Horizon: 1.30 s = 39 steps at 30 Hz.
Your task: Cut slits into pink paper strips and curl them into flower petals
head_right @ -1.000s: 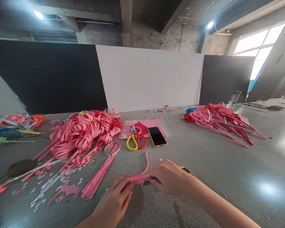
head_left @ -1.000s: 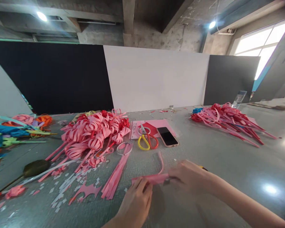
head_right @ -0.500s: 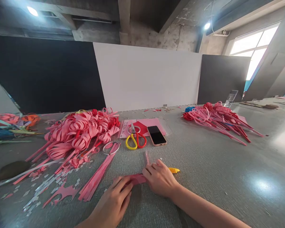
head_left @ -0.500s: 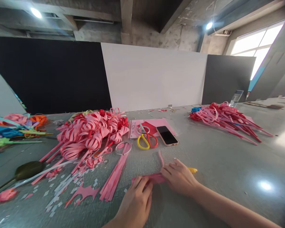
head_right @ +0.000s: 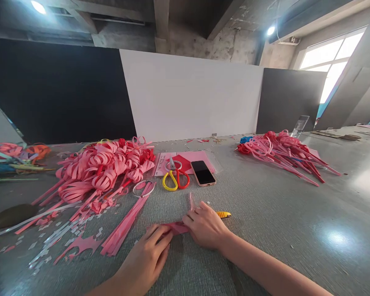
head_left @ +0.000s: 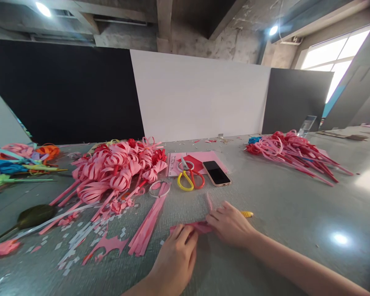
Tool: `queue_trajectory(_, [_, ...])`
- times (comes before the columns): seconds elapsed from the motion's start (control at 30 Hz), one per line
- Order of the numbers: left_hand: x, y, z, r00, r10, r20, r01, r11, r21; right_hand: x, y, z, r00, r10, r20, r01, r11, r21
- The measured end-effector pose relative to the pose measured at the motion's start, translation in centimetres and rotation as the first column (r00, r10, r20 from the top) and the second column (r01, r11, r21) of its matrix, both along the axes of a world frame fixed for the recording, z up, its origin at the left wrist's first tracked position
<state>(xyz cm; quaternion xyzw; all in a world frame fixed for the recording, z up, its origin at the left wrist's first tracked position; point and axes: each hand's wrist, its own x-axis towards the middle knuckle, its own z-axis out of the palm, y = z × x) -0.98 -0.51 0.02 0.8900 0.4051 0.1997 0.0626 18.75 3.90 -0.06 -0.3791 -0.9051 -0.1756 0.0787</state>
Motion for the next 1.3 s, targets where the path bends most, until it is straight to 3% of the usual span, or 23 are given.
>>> queue_trajectory(0.93, [0.1, -0.1, -0.1, 0.998, 0.023, -0.061, -0.023, 1.000, 0.005, 1.1, 0.6, 1.3, 0.997, 0.039, 0.071, -0.036, 0.999, -0.038])
queue_trajectory(1.2, [0.0, 0.1, 0.2, 0.999, 0.013, -0.049, -0.015, 1.000, -0.027, 1.5, 0.2, 0.1, 0.998, -0.039, 0.047, 0.036, 0.997, 0.065])
queue_trajectory(1.3, [0.0, 0.1, 0.3, 0.999, 0.010, -0.053, -0.012, 0.999, -0.030, 1.6, 0.2, 0.1, 0.999, -0.002, 0.049, -0.001, 0.998, 0.069])
